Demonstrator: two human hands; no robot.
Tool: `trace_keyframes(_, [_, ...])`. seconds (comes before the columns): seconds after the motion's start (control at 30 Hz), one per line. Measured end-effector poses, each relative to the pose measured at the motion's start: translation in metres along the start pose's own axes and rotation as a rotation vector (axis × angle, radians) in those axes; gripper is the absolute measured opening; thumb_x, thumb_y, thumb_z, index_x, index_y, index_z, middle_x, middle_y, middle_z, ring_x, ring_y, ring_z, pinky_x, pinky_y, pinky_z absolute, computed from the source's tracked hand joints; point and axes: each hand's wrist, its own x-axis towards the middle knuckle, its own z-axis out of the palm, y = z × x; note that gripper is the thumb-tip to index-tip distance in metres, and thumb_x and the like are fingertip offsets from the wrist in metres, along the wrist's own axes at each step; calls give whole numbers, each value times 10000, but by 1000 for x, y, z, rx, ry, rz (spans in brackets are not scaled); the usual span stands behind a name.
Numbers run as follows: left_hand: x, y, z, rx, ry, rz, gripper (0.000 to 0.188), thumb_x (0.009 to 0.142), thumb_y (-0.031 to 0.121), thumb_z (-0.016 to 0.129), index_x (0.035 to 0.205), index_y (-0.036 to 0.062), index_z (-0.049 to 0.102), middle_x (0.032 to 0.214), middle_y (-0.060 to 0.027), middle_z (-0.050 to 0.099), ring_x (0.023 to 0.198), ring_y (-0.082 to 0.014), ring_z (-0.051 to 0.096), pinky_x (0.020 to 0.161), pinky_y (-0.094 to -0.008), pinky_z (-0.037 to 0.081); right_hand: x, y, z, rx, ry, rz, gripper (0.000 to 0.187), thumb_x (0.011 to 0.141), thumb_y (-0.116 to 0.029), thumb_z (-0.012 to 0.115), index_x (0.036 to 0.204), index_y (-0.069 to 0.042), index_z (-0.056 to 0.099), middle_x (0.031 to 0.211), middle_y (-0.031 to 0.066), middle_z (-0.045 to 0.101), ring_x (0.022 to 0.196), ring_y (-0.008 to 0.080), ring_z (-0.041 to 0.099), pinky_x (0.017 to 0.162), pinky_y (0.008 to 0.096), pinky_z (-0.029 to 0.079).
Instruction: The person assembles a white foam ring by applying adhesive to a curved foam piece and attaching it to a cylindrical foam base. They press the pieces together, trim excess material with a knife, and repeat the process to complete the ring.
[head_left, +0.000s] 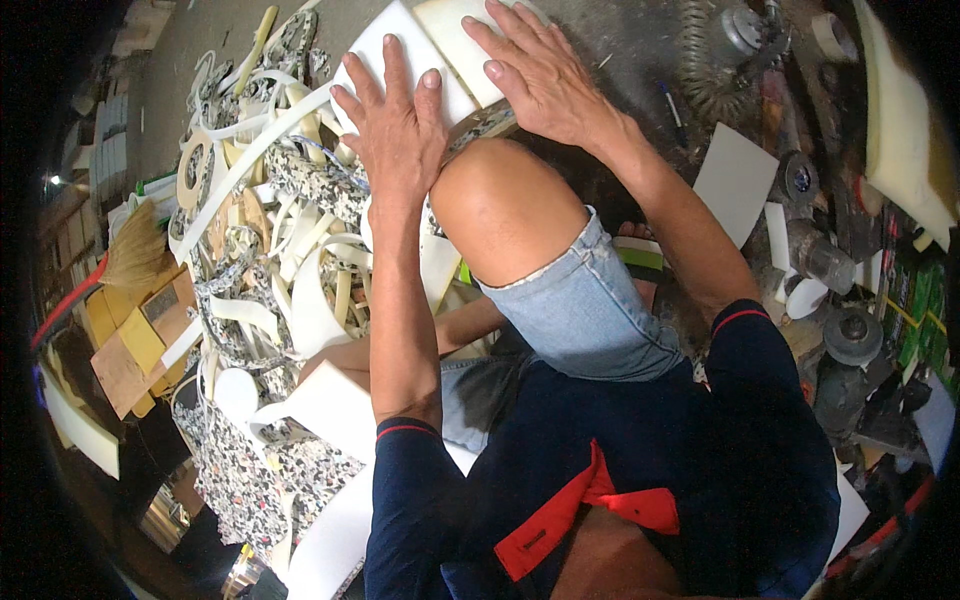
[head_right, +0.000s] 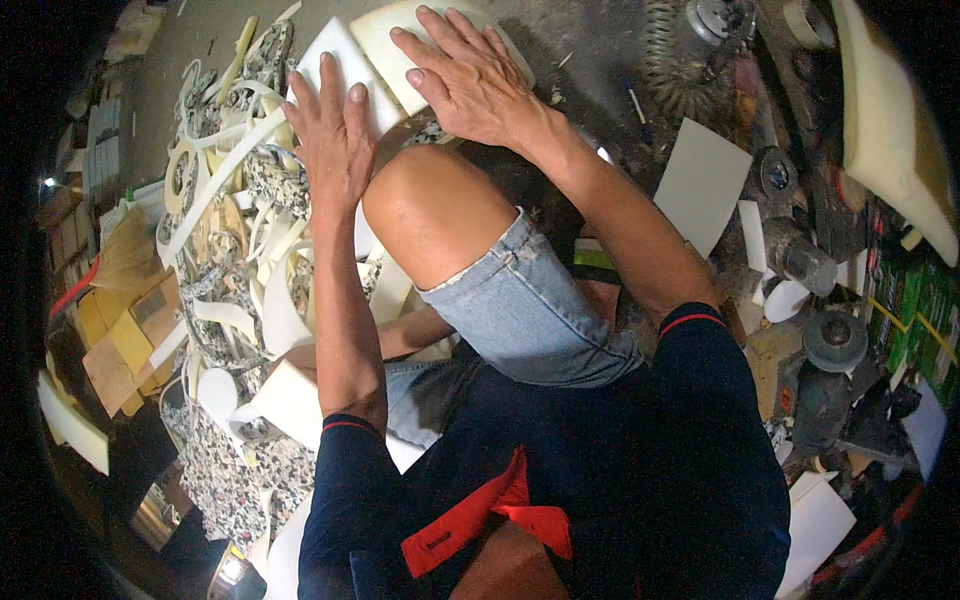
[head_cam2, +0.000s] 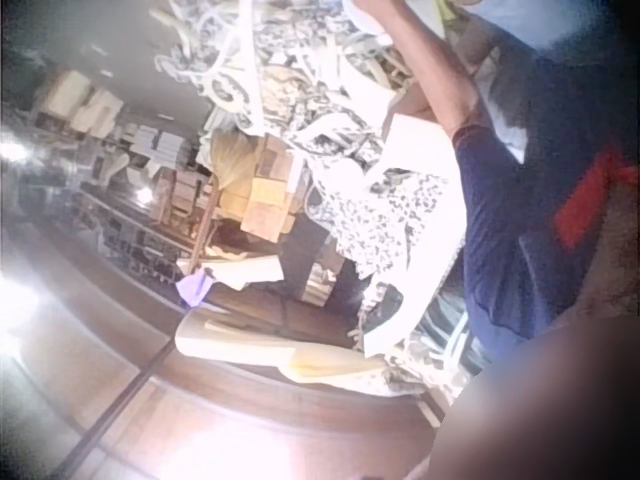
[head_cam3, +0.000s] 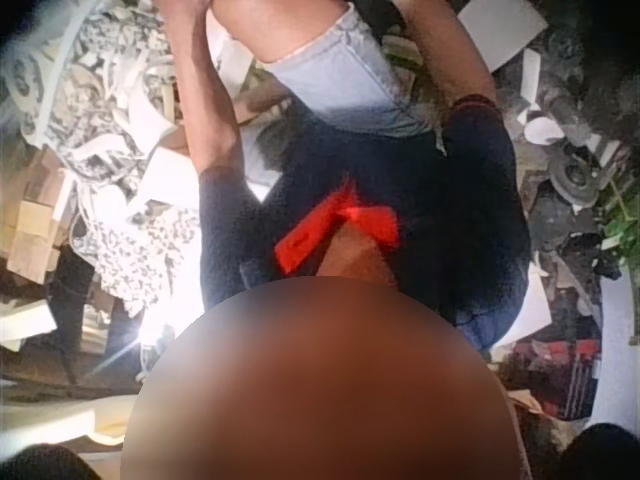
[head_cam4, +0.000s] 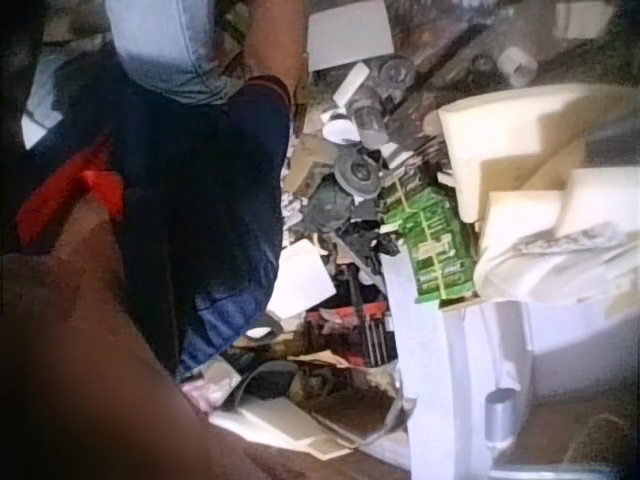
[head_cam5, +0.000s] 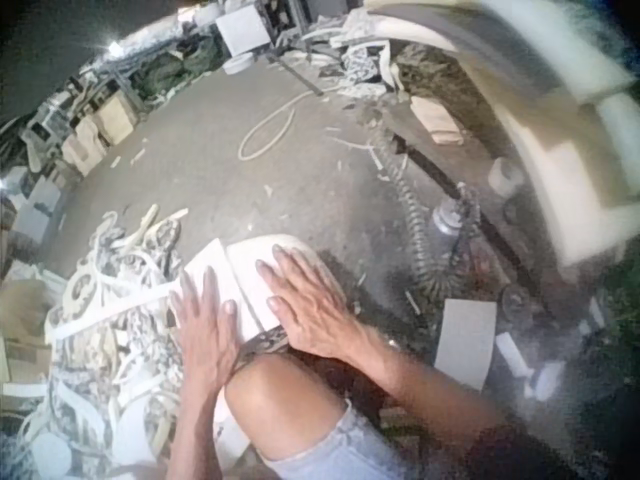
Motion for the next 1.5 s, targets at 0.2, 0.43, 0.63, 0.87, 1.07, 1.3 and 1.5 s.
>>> trace_keyframes(0.2, [-2, 5, -4, 39, -20, -47, 682, 1019, 574, 415, 1589, 218, 303, 1639, -306, 105, 1468, -612, 75, 1023, -829, 241, 2, -5, 1, -23, -12, 18, 537, 996, -243, 460, 1492, -37, 433, 1533, 302, 369, 1401, 499, 355, 1181, 554, 272])
trace_keyframes(0.43, [-3, 11, -9, 56, -63, -69, 664, 1024, 541, 417, 1590, 215, 300, 1634, -324, 81, 1458, -631, 62, 981, -855, 253, 6, -11, 10, -25, 0, 45, 544, 1001, -261, 463, 1503, -56, 427, 1543, 293, 358, 1407, 496, 349, 1177, 560, 276])
trace_keyframes(0.63, [-1, 6, -6, 38, -32, 24, 639, 1031, 505, 404, 1591, 216, 299, 1632, -335, 55, 1452, -643, 45, 962, -866, 256, 8, -13, 14, -12, -15, 63, 555, 1001, -271, 473, 1510, -58, 418, 1558, 288, 339, 1413, 503, 337, 1175, 574, 273])
trace_keyframes(0.87, [0, 5, -4, 92, -68, 0, 630, 1029, 486, 391, 1591, 218, 299, 1625, -351, 45, 1439, -664, 26, 941, -875, 262, 12, -14, 16, -95, -60, 66, 575, 1001, -298, 476, 1519, -58, 407, 1574, 278, 322, 1428, 501, 321, 1179, 592, 259])
trace_keyframes(1.07, [1, 8, -6, 148, -115, -14, 630, 1027, 464, 387, 1593, 204, 290, 1623, -353, 48, 1432, -672, 43, 916, -880, 279, 11, -24, 25, -222, 48, 34, 533, 990, -318, 498, 1454, -55, 506, 1504, 282, 434, 1365, 465, 437, 1130, 568, 342])
trace_keyframes(1.3, [-4, -1, -4, -16, -75, -75, 666, 1043, 443, 342, 1606, 108, 224, 1659, -285, 40, 1485, -590, -6, 1044, -829, 167, 7, -21, 23, 204, 10, 219, 574, 1052, -402, 422, 1565, -153, 356, 1598, 219, 335, 1475, 437, 298, 1176, 633, 192])
trace_keyframes(1.5, [-13, -16, -3, -117, -4, 25, 660, 1055, 430, 348, 1619, 121, 195, 1671, -250, 63, 1494, -573, -25, 1058, -826, 100, -8, -26, 23, 350, 5, 228, 638, 1040, -468, 415, 1571, -121, 337, 1623, 238, 280, 1510, 462, 204, 1181, 673, 88])
